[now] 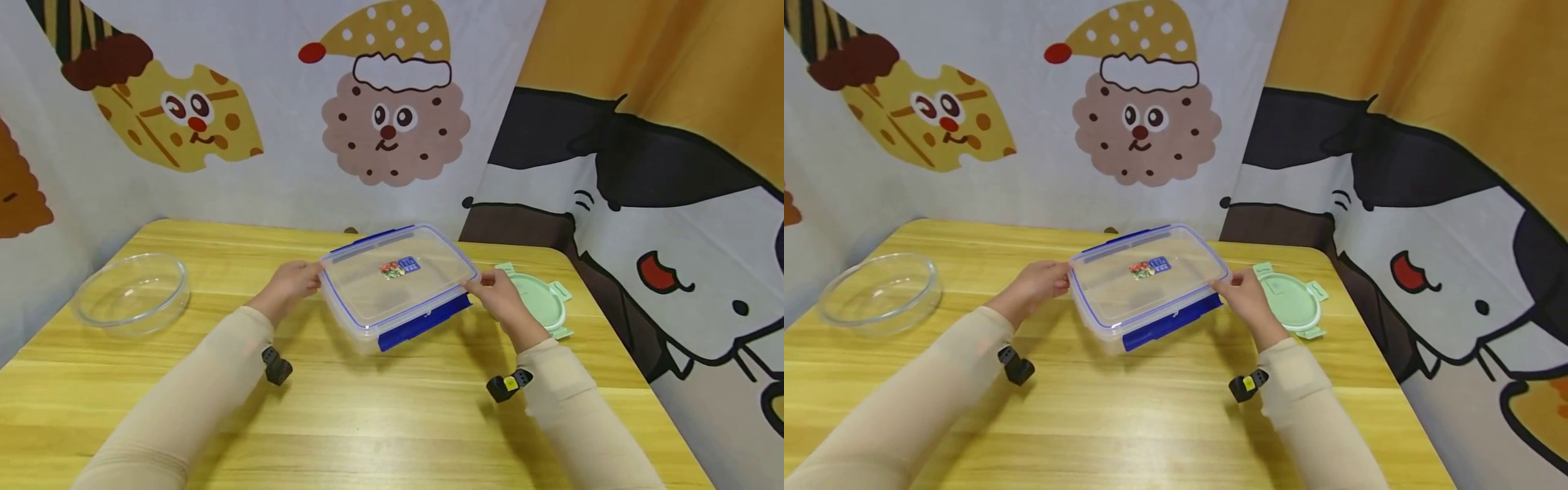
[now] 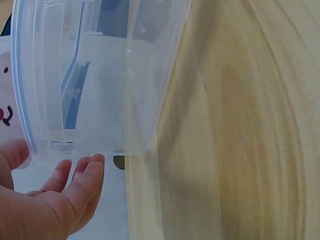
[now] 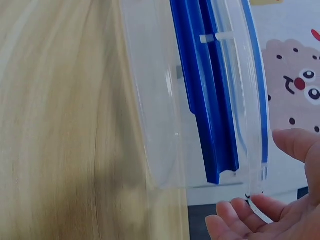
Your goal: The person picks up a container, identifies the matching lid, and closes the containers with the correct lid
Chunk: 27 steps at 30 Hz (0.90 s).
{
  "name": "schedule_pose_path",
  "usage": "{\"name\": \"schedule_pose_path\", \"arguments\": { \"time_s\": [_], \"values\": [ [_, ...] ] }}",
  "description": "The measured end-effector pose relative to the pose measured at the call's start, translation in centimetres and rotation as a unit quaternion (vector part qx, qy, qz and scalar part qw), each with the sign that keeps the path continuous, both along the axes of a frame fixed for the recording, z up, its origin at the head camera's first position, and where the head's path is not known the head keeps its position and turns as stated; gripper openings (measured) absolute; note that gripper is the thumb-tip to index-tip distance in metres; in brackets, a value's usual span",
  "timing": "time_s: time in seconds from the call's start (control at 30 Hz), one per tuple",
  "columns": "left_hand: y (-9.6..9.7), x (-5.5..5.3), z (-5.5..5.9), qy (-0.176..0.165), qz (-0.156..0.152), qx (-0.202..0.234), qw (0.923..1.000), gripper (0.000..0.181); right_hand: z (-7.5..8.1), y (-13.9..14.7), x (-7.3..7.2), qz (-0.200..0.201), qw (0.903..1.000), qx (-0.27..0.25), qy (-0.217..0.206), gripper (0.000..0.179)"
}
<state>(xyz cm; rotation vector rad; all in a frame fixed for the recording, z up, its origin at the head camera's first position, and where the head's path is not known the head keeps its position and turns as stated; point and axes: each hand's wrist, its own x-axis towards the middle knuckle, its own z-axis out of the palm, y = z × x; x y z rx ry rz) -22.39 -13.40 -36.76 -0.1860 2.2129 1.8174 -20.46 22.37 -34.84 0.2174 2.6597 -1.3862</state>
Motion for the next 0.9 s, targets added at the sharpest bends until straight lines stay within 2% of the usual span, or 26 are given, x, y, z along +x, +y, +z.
{"name": "schedule_pose_path", "arguments": {
  "time_s": [0.07, 0.17, 0.37, 0.53, 0.67, 0.9],
  "values": [
    [-0.1, 0.2, 0.0, 0.0, 0.0, -0.006, 1.0, 0.047, -0.1, 0.2, -0.2, 0.003, 0.9999, -0.013, -0.006, 0.066],
    [-0.3, 1.0, 0.2, -0.002, -0.012, -0.022, 0.9997, 0.053, -0.3, 0.5, -0.6, 0.015, 0.9991, -0.035, -0.017, 0.069],
    [-0.1, 3.6, 0.6, -0.017, -0.048, -0.038, 0.998, 0.063, -1.1, 1.4, -1.5, 0.034, 0.9956, -0.084, -0.025, 0.068],
    [0.6, 5.3, 0.6, -0.007, -0.071, -0.041, 0.9966, 0.06, -1.7, 1.8, -1.9, 0.04, 0.9912, -0.124, -0.024, 0.067],
    [1.1, 5.8, 0.4, 0.003, -0.08, -0.034, 0.9962, 0.06, -1.9, 1.8, -2.1, 0.043, 0.9879, -0.147, -0.021, 0.066],
    [1.6, 5.9, 0.2, 0.003, -0.072, -0.031, 0.9969, 0.066, -2.4, 1.4, -2.3, 0.026, 0.9847, -0.172, -0.015, 0.061]
  ]
}}
